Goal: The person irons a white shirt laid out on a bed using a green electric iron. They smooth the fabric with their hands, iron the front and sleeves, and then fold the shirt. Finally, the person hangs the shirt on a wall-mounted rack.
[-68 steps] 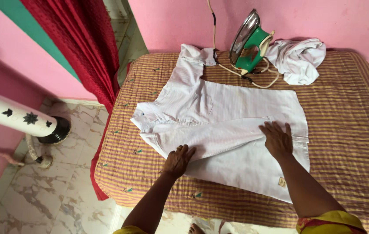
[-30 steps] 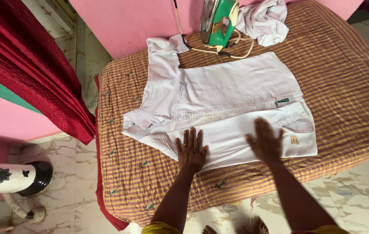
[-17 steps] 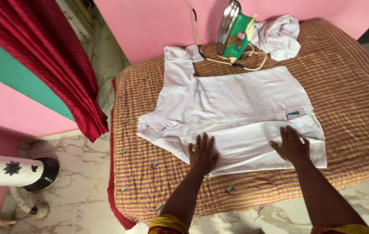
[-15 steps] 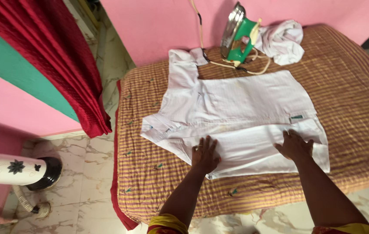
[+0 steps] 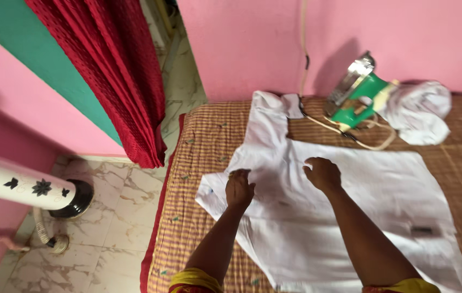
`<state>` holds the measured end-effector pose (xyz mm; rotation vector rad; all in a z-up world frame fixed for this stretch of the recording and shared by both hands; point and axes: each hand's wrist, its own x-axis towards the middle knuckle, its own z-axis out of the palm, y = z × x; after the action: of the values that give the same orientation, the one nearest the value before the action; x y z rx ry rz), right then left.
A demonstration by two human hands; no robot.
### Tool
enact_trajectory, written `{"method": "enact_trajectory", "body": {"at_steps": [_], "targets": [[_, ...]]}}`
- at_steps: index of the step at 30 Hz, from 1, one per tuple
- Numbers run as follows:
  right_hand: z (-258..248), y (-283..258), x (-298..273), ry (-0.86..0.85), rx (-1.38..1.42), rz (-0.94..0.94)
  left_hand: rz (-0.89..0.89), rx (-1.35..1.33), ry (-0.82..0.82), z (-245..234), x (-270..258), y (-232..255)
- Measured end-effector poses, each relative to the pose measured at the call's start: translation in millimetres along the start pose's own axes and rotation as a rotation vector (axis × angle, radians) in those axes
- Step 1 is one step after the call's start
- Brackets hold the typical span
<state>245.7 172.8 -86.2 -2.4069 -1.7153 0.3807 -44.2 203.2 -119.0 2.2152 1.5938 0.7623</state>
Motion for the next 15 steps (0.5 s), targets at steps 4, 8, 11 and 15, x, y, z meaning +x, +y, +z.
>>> {"method": "enact_trajectory", "body": {"at_steps": [4,8,11,15], "targets": [[7.5,-51.5,74.4,0.051,0.112,-0.112,-0.097,0.016,0.113,-1.9,59.7,-7.4],[24.3,-87.4,137.2,0.250,0.134,-0.297,-0.430,0.012,-0.246,5.7,98.4,-20.4],[26.6,-110.6,171.4,0.394,0.148,-0.363,-0.464,-0.008,-0.231,9.1,108.4,-27.3],[15.5,-137.4,194.9,0.245,0.053,-0.428,-0.523,-0.061,-0.226,7.5,114.1,-26.9]]}}
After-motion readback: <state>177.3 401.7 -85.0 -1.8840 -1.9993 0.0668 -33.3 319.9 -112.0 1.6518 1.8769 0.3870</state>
